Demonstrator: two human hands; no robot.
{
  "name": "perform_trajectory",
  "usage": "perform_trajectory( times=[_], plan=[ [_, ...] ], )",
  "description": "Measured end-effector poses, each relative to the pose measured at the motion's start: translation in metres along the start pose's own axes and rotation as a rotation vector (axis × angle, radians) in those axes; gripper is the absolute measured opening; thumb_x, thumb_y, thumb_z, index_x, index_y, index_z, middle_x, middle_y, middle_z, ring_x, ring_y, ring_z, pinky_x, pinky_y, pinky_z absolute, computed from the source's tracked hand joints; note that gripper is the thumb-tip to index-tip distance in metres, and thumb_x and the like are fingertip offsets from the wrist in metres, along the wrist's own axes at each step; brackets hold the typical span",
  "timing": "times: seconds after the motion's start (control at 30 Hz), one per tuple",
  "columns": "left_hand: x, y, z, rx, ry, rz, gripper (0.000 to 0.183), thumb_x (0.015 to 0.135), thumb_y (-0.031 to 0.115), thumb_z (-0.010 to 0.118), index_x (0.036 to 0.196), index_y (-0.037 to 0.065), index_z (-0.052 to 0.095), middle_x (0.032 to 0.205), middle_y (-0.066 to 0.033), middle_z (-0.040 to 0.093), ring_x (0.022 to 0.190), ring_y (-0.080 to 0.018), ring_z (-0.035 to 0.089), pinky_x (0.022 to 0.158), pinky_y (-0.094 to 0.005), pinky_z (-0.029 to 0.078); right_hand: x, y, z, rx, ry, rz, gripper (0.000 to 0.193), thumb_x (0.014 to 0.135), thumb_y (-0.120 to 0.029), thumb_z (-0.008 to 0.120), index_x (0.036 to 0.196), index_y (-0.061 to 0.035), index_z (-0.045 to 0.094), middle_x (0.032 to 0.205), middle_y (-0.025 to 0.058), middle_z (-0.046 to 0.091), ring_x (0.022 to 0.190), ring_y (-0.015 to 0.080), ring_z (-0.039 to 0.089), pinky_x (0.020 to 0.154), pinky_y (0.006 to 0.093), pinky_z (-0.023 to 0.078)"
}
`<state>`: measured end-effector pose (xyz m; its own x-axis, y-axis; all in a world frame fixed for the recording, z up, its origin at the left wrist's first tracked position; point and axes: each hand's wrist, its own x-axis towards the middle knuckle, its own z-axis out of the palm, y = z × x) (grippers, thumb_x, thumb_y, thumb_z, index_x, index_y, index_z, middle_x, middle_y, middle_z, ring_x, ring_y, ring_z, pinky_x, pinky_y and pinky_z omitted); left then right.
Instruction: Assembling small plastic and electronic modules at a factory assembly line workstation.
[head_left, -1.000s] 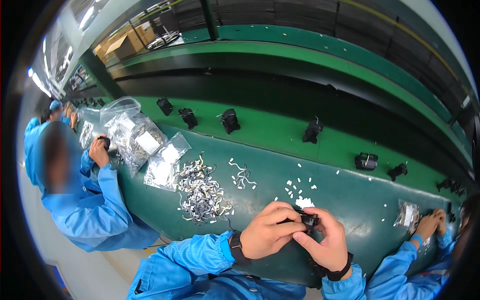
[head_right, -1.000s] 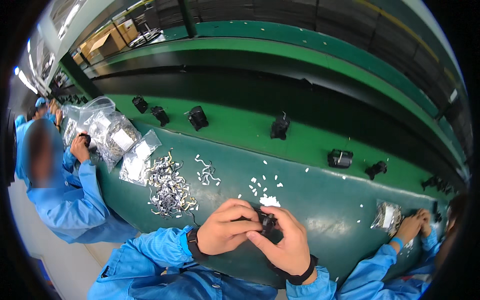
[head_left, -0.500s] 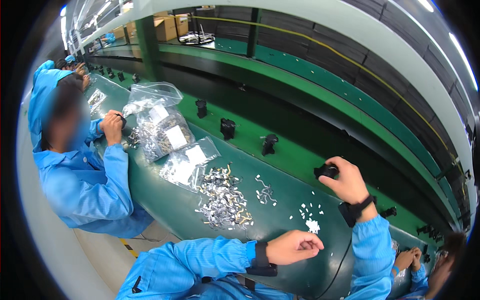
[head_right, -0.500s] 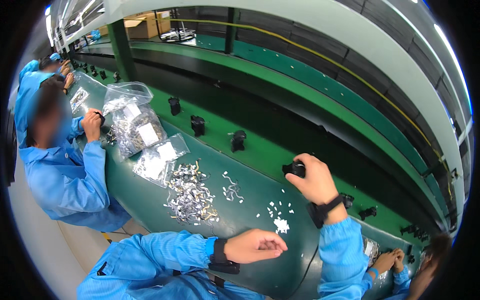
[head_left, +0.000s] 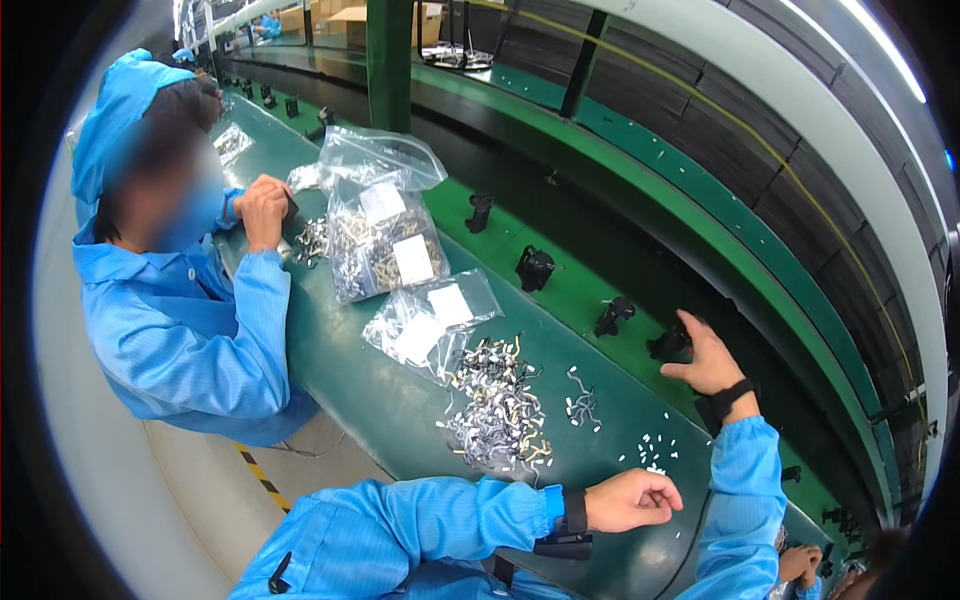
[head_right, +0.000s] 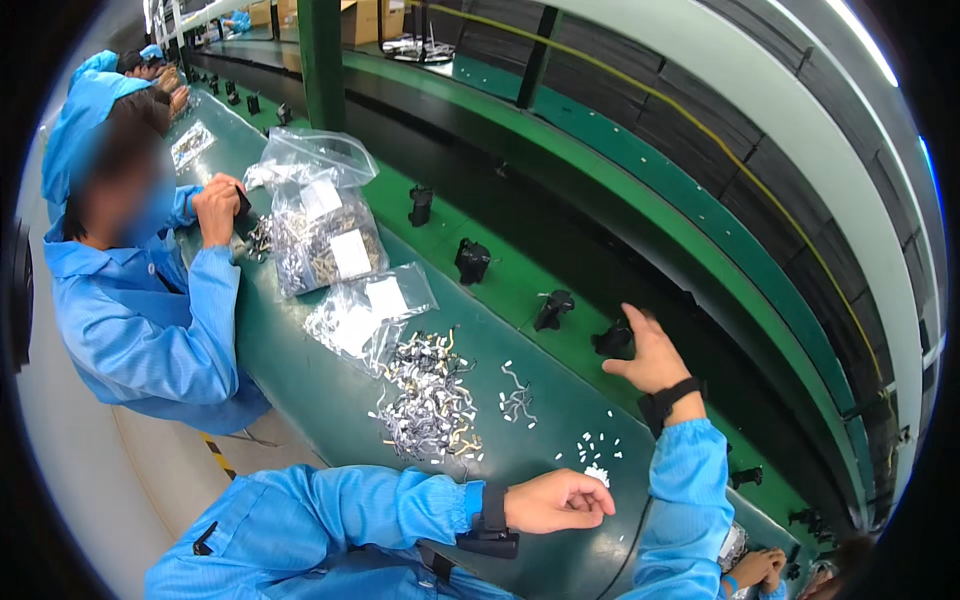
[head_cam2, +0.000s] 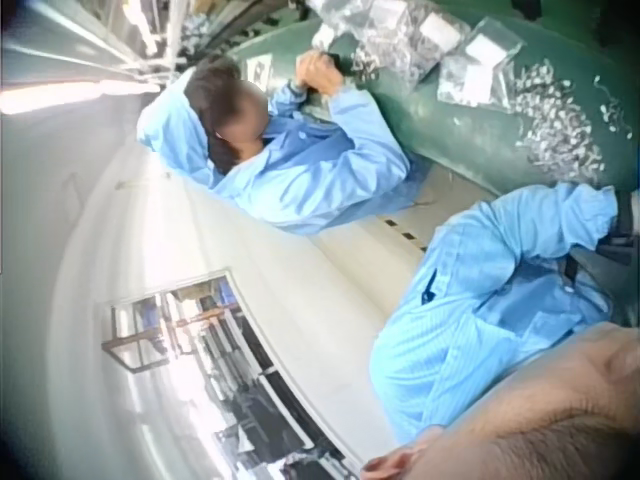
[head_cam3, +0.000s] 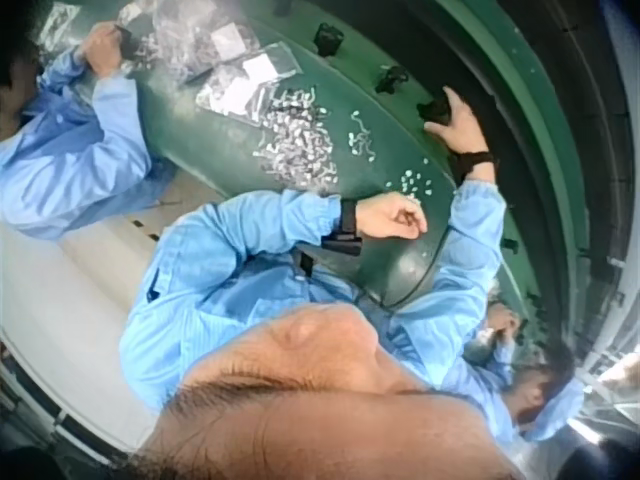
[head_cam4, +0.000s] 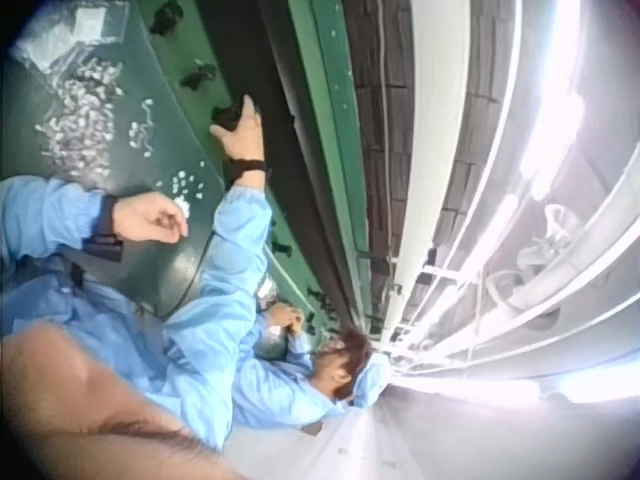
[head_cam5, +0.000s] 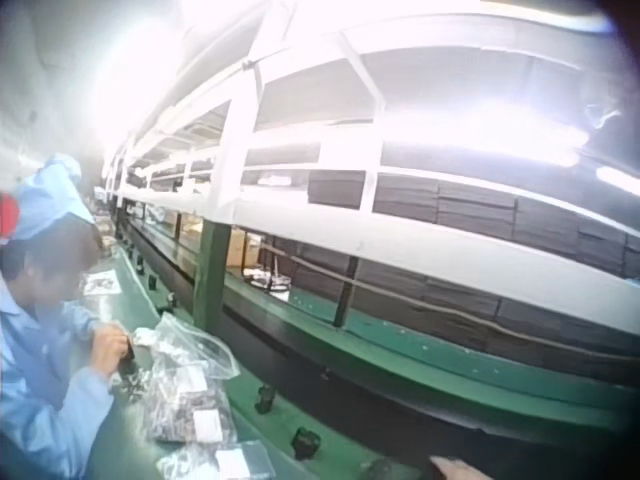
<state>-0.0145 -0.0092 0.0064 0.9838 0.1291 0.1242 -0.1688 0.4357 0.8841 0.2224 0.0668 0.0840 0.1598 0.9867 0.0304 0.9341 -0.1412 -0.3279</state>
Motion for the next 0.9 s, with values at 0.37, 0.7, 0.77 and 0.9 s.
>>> perform_trajectory(
  times=[0.37, 0.7, 0.77, 0.9],
  plan=[
    [-0.007, -0.008, 0.02, -0.051, -0.354, 0.018, 0.019, 0.093, 0.014, 0.07, 0.108, 0.002, 0.067, 0.093, -0.0017, 0.068, 0.083, -0.0074, 0.062, 0.075, -0.0245, 0.051, -0.055, -0.123, 0.064, 0.269, -0.15, -0.465, 0.046, 0.085, -0.029, 0.08, 0.119, -0.0027, 0.066, 0.101, 0.0134, 0.066, 0.084, 0.0271, 0.067, 0.077, 0.0362, 0.055],
    [-0.007, 0.002, 0.019, -0.062, -0.345, -0.007, 0.02, 0.093, 0.015, 0.07, 0.108, 0.001, 0.068, 0.092, -0.0029, 0.07, 0.084, -0.0086, 0.064, 0.076, -0.0257, 0.052, -0.052, -0.148, 0.07, 0.237, -0.371, -0.303, 0.015, 0.091, -0.022, 0.068, 0.091, -0.0077, 0.066, 0.086, 0.0105, 0.067, 0.081, 0.0335, 0.066, 0.07, 0.0441, 0.052],
    [-0.008, 0.005, 0.019, -0.047, -0.348, -0.004, 0.02, 0.093, 0.015, 0.069, 0.108, 0.001, 0.068, 0.093, -0.0033, 0.07, 0.084, -0.0088, 0.064, 0.076, -0.0258, 0.052, -0.054, -0.148, 0.061, 0.272, -0.276, -0.291, 0.014, 0.092, -0.022, 0.066, 0.092, -0.0076, 0.066, 0.087, 0.0115, 0.067, 0.081, 0.0337, 0.066, 0.07, 0.0439, 0.052],
    [-0.008, 0.008, 0.016, -0.034, -0.317, 0.023, 0.019, 0.093, 0.014, 0.069, 0.107, 0.0, 0.068, 0.094, -0.0045, 0.071, 0.084, -0.0096, 0.065, 0.076, -0.0265, 0.053, -0.057, -0.142, 0.039, 0.451, -0.178, -0.227, 0.012, 0.09, -0.013, 0.072, 0.093, -0.0025, 0.068, 0.082, 0.0089, 0.065, 0.07, 0.022, 0.063, 0.064, 0.033, 0.05]
  ],
)
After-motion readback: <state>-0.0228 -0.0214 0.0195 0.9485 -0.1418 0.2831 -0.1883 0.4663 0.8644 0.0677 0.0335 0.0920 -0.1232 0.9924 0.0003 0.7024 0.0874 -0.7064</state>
